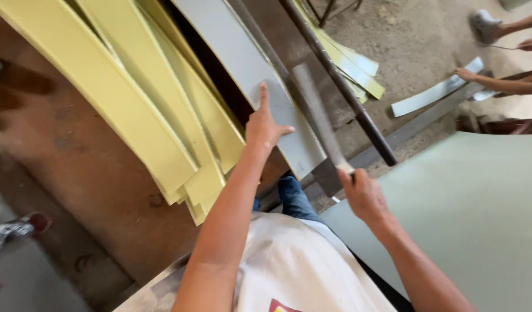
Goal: Filing the edges of a metal strip to smooth them out.
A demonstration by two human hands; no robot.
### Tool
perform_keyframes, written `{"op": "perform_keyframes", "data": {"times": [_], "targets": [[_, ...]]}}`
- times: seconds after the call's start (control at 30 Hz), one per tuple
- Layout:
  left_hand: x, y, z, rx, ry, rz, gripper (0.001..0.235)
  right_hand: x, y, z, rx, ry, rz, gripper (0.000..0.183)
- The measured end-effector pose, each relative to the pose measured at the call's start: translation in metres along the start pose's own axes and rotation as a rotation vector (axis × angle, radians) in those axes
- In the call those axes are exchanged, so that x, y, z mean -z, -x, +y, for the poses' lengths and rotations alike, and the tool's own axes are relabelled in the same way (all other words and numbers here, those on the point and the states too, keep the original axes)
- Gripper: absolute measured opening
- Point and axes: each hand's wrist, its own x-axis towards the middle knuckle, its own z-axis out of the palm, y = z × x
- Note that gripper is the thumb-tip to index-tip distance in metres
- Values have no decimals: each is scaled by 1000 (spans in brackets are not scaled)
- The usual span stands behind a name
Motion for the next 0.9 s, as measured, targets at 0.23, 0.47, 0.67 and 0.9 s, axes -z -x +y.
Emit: {"op": "perform_keyframes", "data": {"times": [0.23, 0.47, 0.67, 0.9], "targets": [[-15, -4, -9, -132, 38, 76, 149, -12, 42, 12, -24, -170, 209, 42], [-25, -16, -23, -137, 30, 105, 149, -11, 59, 19, -111, -77, 75, 46], [-42, 15, -13, -45, -39, 55, 148, 8, 47, 31, -144, 1, -126, 48], [-49, 74, 1, 9, -22, 7, 148, 12, 62, 66, -155, -235, -249, 47]]}}
